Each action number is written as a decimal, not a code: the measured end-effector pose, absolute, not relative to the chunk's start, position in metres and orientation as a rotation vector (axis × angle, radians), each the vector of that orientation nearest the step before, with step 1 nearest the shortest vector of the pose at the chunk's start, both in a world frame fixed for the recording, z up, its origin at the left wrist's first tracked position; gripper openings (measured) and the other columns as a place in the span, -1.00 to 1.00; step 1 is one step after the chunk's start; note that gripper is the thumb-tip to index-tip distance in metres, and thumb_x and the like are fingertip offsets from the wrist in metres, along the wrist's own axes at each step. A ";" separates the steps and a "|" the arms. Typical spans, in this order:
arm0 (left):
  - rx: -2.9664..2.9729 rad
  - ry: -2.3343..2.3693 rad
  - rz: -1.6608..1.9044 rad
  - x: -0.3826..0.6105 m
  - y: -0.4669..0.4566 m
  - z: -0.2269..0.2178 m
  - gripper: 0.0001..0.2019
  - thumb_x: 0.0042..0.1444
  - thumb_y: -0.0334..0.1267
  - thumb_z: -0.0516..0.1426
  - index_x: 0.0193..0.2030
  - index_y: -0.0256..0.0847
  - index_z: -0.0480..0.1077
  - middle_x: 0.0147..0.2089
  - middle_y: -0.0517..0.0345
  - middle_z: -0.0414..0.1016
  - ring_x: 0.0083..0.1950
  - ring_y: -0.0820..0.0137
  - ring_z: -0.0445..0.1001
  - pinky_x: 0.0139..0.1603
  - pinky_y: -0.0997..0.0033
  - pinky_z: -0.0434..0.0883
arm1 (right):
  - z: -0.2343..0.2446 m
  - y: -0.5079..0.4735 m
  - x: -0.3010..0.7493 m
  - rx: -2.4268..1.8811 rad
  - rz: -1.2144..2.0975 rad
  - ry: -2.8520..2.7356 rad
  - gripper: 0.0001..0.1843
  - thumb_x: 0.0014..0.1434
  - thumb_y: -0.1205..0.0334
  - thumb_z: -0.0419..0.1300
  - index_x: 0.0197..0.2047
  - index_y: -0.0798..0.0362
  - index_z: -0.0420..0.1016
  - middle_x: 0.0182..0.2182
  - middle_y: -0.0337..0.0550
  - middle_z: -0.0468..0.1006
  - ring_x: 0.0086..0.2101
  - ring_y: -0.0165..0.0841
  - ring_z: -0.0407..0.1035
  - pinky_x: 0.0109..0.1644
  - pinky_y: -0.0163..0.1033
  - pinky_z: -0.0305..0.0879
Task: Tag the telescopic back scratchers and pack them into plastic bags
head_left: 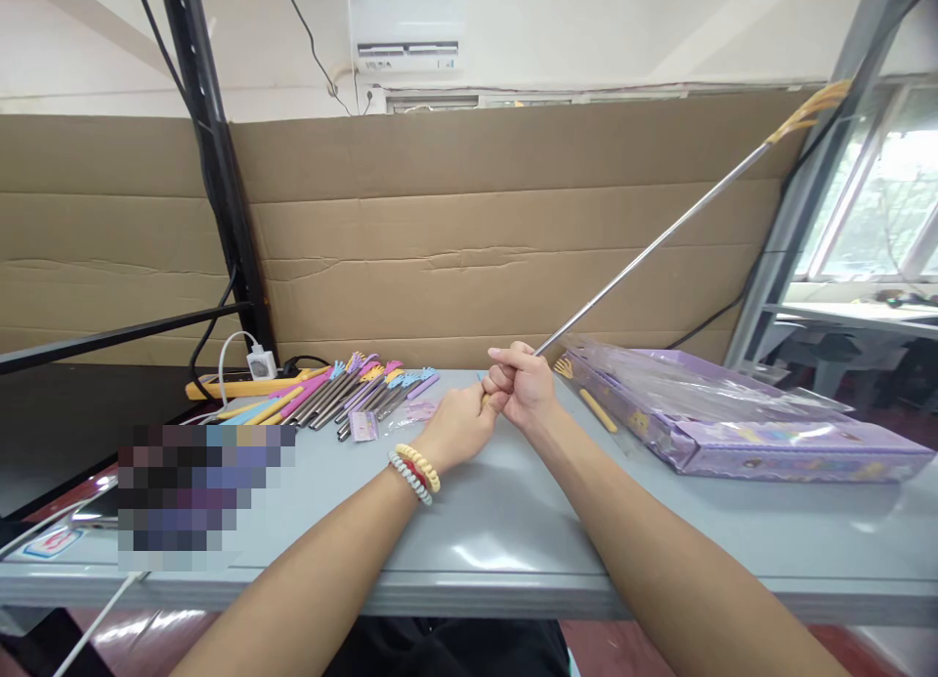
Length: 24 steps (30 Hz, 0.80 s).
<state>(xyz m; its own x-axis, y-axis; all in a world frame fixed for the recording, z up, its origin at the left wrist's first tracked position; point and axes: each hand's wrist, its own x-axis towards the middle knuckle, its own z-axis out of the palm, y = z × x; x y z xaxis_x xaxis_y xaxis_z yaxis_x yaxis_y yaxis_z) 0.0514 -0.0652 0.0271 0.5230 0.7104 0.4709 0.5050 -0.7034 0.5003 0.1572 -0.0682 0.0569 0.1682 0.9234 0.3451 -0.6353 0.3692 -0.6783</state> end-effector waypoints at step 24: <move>2.470 1.069 0.914 0.054 -0.065 0.026 -0.60 0.19 -0.04 -0.18 -0.43 -0.20 0.32 -0.53 0.14 0.33 -0.52 0.40 0.21 -0.51 0.44 0.04 | 0.059 -0.067 0.159 -0.461 1.212 -0.729 -0.44 -0.21 0.45 0.21 -0.65 0.06 -0.26 -0.85 -0.49 -0.14 -0.81 -0.62 -0.25 -0.73 -0.38 -0.24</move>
<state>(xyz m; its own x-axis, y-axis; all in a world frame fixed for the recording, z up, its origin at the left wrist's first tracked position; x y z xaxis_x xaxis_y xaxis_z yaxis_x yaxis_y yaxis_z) 0.0545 -0.0654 0.0262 0.5211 0.7340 0.4356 0.5446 -0.6789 0.4924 0.1590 -0.0674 0.0593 0.1712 0.9511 0.2571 -0.6723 0.3035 -0.6752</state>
